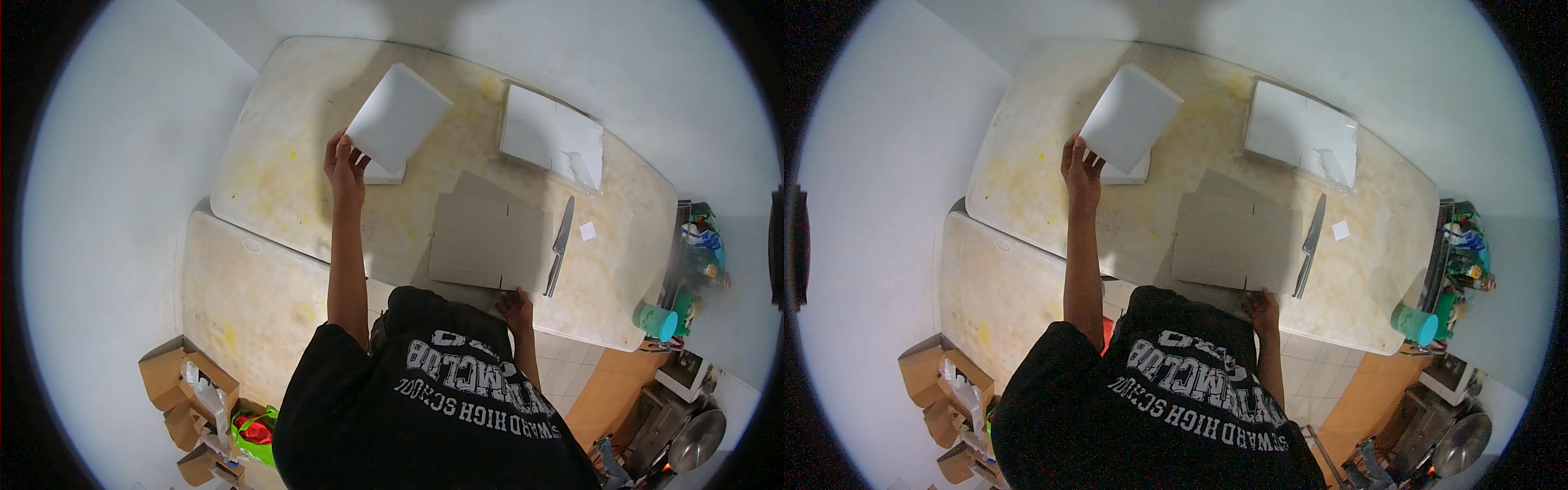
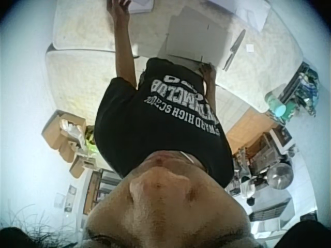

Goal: The person folds and assembles cardboard boxes by hand on a counter, interlocking the flaps to secure their shape.

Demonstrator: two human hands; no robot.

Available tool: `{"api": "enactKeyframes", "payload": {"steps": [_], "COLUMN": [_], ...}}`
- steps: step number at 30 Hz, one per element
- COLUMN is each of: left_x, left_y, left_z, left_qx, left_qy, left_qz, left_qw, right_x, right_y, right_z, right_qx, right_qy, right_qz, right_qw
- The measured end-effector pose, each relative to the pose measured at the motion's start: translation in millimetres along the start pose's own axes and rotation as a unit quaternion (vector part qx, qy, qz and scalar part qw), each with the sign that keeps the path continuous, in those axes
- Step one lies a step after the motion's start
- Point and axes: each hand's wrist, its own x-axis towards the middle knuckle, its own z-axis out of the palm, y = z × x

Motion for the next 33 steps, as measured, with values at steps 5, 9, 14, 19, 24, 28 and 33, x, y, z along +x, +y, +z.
{"api": "enactKeyframes", "payload": {"steps": [5,9,14,19,24,28,33], "left_x": [-5,-3,-6,-74,-143,-175,-182], "left_y": [7,-4,-64,-88,-118,-147,-155], "left_z": [10,-1,-59,-29,4,1,6], "left_qx": [0.011,0.027,0.291,0.619,0.573,0.610,0.592], "left_qy": [-0.008,0.025,0.178,0.040,-0.434,-0.556,-0.532], "left_qz": [0.012,0.008,0.000,0.267,0.118,0.114,0.154], "left_qw": [1.000,0.999,0.940,0.738,0.685,0.553,0.586], "right_x": [-2,-5,-3,-10,4,-5,-20], "right_y": [0,0,2,-2,-15,-29,-40], "right_z": [2,4,-1,10,14,49,77], "right_qx": [0.013,0.017,0.008,0.007,-0.080,-0.118,-0.116], "right_qy": [0.005,-0.005,-0.025,0.004,0.012,0.021,-0.027], "right_qz": [0.003,-0.003,-0.006,-0.022,-0.073,-0.219,-0.320], "right_qw": [1.000,1.000,1.000,1.000,0.994,0.968,0.940]}}
